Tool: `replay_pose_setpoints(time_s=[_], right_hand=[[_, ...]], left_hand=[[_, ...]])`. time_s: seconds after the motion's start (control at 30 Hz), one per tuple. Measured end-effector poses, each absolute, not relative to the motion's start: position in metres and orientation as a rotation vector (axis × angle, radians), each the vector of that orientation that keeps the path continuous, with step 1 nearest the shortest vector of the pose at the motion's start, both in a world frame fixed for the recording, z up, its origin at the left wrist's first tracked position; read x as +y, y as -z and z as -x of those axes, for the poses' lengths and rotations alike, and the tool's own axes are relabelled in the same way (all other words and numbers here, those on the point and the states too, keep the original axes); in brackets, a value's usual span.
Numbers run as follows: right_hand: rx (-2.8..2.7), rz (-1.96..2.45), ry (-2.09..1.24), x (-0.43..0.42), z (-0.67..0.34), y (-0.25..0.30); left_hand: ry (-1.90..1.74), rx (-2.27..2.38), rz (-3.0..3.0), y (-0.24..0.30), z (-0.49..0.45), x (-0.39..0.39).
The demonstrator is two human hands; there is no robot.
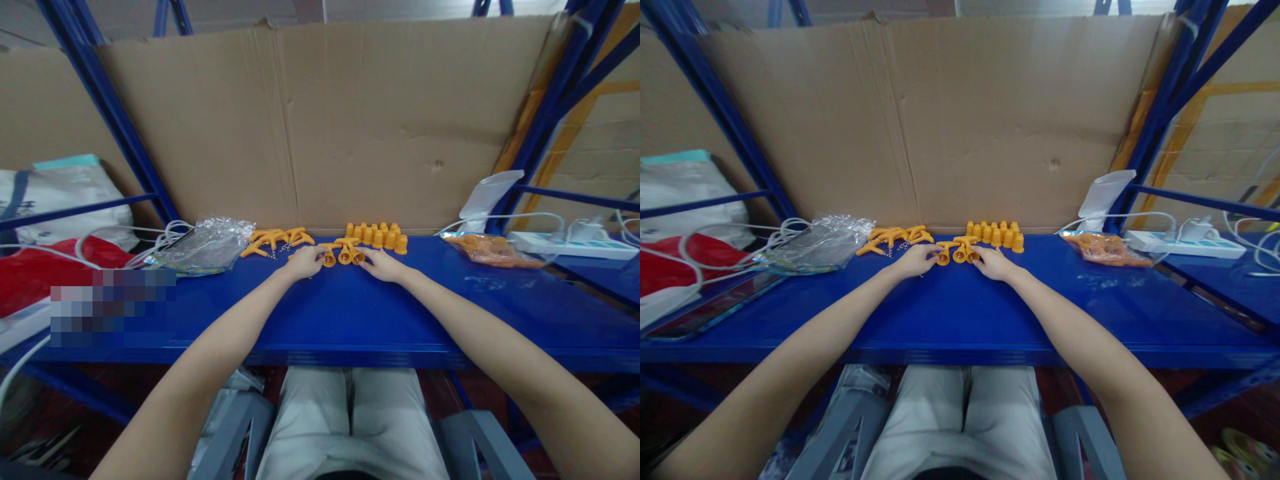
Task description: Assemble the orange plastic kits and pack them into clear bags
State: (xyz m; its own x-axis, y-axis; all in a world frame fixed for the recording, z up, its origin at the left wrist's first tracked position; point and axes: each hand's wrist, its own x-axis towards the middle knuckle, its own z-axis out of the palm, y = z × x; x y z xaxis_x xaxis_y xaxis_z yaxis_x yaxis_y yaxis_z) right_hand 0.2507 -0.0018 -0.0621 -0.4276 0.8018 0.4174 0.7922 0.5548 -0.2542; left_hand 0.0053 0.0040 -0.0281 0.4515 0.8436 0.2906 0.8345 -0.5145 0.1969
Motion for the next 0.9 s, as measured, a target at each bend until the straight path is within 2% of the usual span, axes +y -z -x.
replay_pose_setpoints(time_s=[0.37, 0.9], right_hand=[[-2.248, 1.303, -0.079, -0.003, -0.249, 0.060], [-2.261, 1.453, -0.078, 0.004, -0.248, 0.068]], left_hand=[[-0.583, 1.382, -2.748, 0.031, -0.009, 0.001], [0.028, 1.554, -2.661, 0.006, 0.034, 0.010]])
